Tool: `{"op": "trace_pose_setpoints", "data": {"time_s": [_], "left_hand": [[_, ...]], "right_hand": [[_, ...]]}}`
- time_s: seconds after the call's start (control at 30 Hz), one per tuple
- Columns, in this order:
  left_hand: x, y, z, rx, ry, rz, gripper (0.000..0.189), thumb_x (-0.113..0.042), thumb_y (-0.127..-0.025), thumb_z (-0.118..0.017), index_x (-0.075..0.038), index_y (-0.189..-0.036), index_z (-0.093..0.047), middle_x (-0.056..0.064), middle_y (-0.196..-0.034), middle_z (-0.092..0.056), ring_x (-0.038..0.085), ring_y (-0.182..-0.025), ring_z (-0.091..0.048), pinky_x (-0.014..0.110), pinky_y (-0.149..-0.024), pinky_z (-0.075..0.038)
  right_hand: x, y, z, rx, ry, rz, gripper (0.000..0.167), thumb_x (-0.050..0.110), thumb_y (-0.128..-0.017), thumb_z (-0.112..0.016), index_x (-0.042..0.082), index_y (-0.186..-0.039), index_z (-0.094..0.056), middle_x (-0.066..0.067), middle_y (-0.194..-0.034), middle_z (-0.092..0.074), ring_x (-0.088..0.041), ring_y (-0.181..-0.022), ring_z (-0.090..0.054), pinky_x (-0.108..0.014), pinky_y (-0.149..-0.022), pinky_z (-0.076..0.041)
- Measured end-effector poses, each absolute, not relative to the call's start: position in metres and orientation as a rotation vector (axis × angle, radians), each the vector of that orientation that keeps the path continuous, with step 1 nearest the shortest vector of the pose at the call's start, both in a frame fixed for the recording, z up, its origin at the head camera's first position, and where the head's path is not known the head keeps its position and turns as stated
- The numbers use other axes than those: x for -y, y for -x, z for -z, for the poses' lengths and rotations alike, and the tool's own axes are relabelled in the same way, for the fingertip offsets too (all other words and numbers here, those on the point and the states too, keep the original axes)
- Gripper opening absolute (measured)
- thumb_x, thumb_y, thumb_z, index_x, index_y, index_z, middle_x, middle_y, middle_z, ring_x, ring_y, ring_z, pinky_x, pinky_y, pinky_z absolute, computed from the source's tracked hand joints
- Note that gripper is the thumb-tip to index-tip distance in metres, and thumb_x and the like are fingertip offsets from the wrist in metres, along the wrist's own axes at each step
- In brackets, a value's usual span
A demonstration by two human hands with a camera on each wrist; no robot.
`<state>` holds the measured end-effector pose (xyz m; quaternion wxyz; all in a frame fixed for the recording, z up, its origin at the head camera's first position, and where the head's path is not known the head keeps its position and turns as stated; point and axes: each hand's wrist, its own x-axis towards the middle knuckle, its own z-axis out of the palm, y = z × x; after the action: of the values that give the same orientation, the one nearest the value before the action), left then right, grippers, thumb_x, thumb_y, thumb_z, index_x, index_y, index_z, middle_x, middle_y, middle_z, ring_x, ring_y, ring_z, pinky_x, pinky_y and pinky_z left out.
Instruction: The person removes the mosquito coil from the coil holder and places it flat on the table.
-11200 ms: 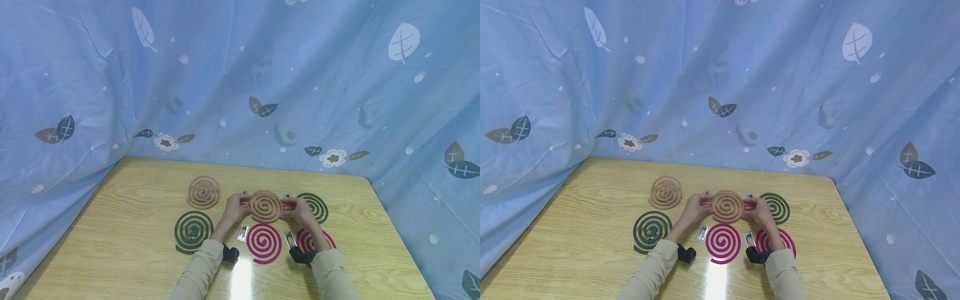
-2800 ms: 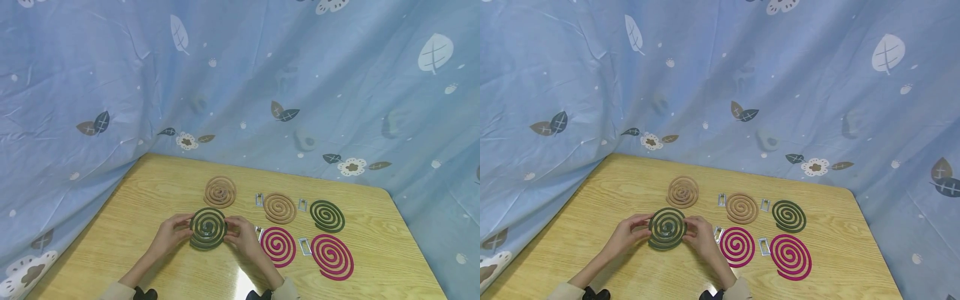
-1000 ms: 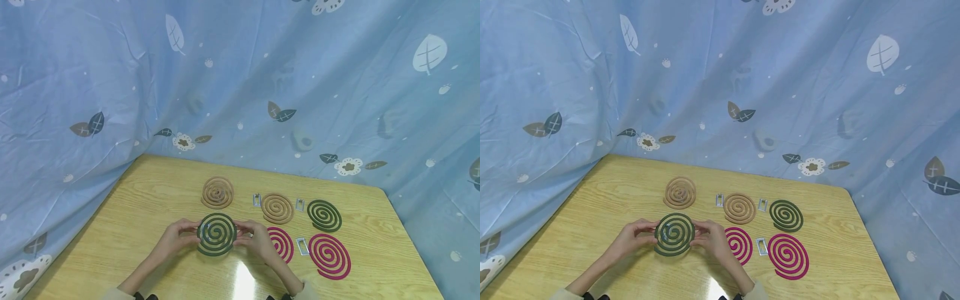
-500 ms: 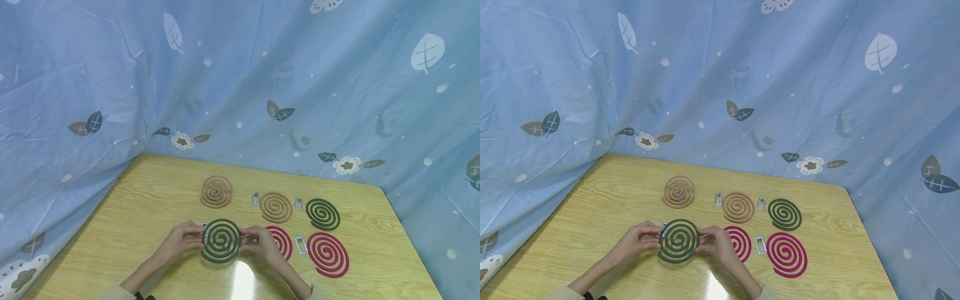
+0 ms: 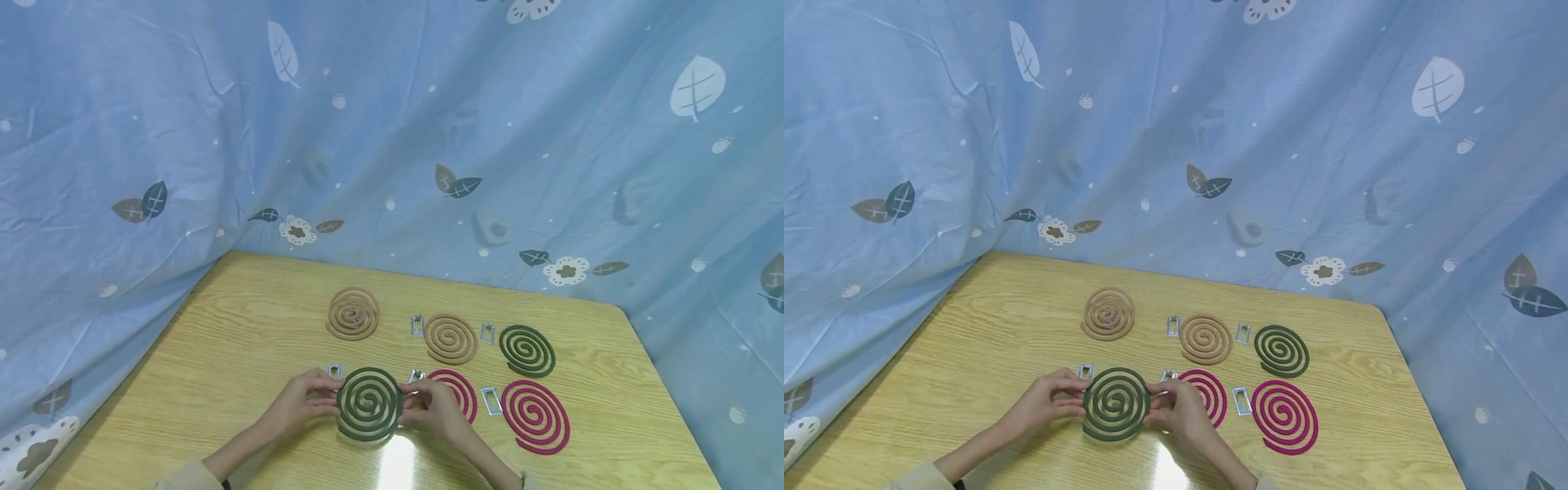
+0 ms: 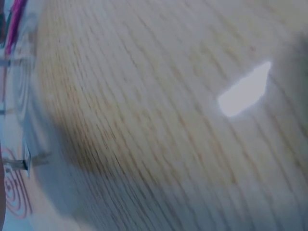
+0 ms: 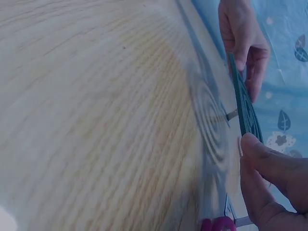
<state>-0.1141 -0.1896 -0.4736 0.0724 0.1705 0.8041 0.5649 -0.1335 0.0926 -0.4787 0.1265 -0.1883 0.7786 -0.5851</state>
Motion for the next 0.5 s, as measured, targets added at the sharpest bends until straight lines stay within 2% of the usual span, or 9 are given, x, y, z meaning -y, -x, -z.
{"op": "trace_pose_setpoints", "data": {"time_s": [0.1, 0.3, 0.5], "left_hand": [[0.188, 0.113, 0.474, -2.361, -0.503, -1.715, 0.044, 0.0, -0.072, -0.078, 0.009, -0.112, -0.064, 0.014, -0.101, -0.058, 0.018, -0.09, -0.064, 0.024, -0.083, -0.057], [0.187, 0.115, 0.479, -2.401, -0.546, -1.698, 0.042, 0.001, -0.073, -0.077, 0.009, -0.112, -0.064, 0.012, -0.099, -0.06, 0.016, -0.089, -0.064, 0.023, -0.082, -0.057], [0.186, 0.12, 0.482, -2.37, -0.526, -1.732, 0.042, 0.003, -0.074, -0.076, 0.009, -0.113, -0.062, 0.013, -0.101, -0.059, 0.017, -0.09, -0.063, 0.022, -0.082, -0.057]], "right_hand": [[-0.096, 0.131, 0.477, -2.231, 0.532, 1.715, 0.047, -0.013, -0.066, -0.078, -0.015, -0.109, -0.062, -0.024, -0.096, -0.066, -0.021, -0.077, -0.066, -0.019, -0.062, -0.058], [-0.097, 0.13, 0.47, -2.367, 0.575, 1.618, 0.047, -0.006, -0.063, -0.082, -0.011, -0.107, -0.065, -0.017, -0.086, -0.068, -0.02, -0.072, -0.066, -0.018, -0.056, -0.056], [-0.097, 0.133, 0.468, -2.459, 0.608, 1.543, 0.049, -0.001, -0.061, -0.085, -0.009, -0.106, -0.066, -0.014, -0.084, -0.069, -0.021, -0.069, -0.066, -0.017, -0.058, -0.056]]}}
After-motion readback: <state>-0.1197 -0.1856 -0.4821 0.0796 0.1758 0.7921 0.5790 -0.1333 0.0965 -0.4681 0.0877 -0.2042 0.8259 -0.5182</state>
